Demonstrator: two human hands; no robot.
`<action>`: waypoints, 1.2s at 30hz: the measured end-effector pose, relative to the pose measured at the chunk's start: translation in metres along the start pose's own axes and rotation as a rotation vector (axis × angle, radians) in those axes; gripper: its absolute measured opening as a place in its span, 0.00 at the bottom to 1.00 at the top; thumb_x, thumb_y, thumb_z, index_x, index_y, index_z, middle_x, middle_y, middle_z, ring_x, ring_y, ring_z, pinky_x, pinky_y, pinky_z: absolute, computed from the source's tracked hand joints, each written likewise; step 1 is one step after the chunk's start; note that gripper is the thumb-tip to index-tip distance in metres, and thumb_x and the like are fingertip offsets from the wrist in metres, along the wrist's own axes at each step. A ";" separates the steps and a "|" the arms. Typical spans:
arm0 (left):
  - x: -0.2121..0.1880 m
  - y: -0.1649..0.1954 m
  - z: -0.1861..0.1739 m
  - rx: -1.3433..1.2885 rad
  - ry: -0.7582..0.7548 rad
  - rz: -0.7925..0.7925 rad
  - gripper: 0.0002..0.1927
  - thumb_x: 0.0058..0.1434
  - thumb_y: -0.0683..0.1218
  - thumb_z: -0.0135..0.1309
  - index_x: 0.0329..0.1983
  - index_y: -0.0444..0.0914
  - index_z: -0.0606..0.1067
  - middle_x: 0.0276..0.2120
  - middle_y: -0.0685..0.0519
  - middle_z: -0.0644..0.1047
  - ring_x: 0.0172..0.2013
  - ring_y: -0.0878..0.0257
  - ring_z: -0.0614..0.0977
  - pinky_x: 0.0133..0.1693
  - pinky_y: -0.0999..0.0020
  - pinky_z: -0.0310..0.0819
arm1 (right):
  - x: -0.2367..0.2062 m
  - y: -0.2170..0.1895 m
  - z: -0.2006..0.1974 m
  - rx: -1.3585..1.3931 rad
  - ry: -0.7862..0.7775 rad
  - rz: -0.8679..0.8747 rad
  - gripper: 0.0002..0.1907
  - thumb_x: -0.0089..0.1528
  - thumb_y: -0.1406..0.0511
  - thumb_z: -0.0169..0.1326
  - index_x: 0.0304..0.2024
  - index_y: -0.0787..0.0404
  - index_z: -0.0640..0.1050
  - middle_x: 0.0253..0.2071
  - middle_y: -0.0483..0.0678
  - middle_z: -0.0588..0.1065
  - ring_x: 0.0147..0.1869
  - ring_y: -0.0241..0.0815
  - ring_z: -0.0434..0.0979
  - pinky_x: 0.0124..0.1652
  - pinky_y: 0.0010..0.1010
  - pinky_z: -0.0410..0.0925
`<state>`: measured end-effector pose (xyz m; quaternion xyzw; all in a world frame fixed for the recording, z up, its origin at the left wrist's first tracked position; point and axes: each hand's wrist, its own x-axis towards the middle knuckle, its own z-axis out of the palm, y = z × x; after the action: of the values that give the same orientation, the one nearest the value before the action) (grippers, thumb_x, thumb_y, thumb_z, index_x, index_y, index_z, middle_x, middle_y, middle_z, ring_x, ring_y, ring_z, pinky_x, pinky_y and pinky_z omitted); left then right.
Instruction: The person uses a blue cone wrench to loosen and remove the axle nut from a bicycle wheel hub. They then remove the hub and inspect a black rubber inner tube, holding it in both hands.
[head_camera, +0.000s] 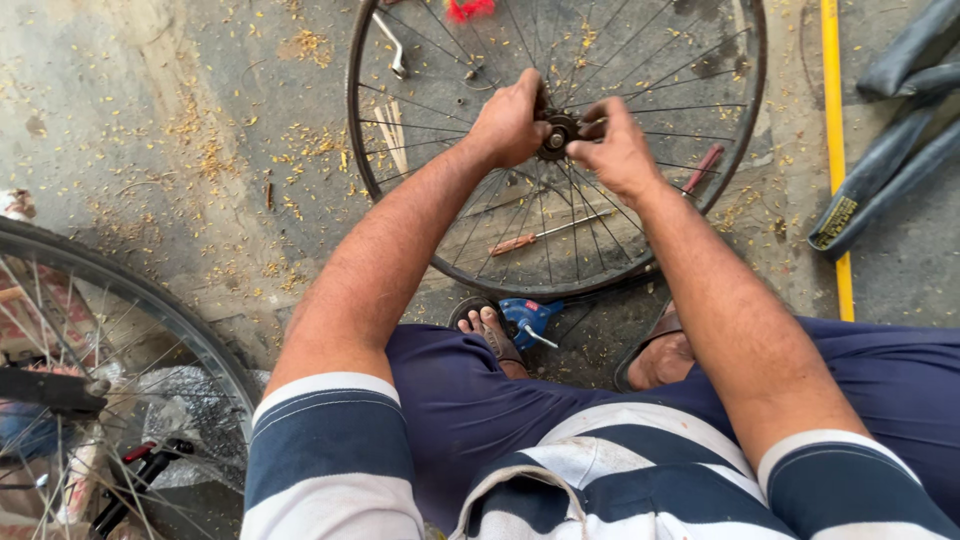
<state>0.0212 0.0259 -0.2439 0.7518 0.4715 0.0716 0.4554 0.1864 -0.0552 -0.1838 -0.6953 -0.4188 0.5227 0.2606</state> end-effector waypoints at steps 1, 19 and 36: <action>0.000 0.001 0.001 -0.011 0.013 -0.001 0.22 0.56 0.43 0.65 0.47 0.35 0.66 0.39 0.43 0.80 0.45 0.47 0.82 0.46 0.54 0.76 | -0.001 0.000 0.000 -0.080 -0.012 -0.058 0.33 0.54 0.65 0.66 0.59 0.63 0.66 0.50 0.55 0.76 0.53 0.48 0.80 0.50 0.42 0.76; -0.030 -0.057 -0.099 0.213 0.615 0.031 0.21 0.60 0.51 0.70 0.47 0.38 0.73 0.41 0.44 0.80 0.44 0.45 0.79 0.45 0.50 0.73 | 0.005 0.106 -0.100 0.425 0.817 0.023 0.29 0.63 0.51 0.61 0.61 0.51 0.66 0.41 0.46 0.74 0.38 0.37 0.76 0.34 0.26 0.70; -0.157 -0.101 -0.047 -0.623 0.907 -0.433 0.20 0.73 0.57 0.55 0.39 0.35 0.72 0.27 0.59 0.69 0.27 0.70 0.68 0.27 0.70 0.64 | 0.002 0.138 -0.101 0.955 0.585 0.349 0.34 0.69 0.37 0.37 0.37 0.59 0.74 0.24 0.53 0.74 0.24 0.50 0.73 0.26 0.44 0.68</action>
<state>-0.1549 -0.0520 -0.2425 0.3637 0.7185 0.4263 0.4120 0.3247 -0.1161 -0.2632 -0.6749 0.0731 0.4753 0.5597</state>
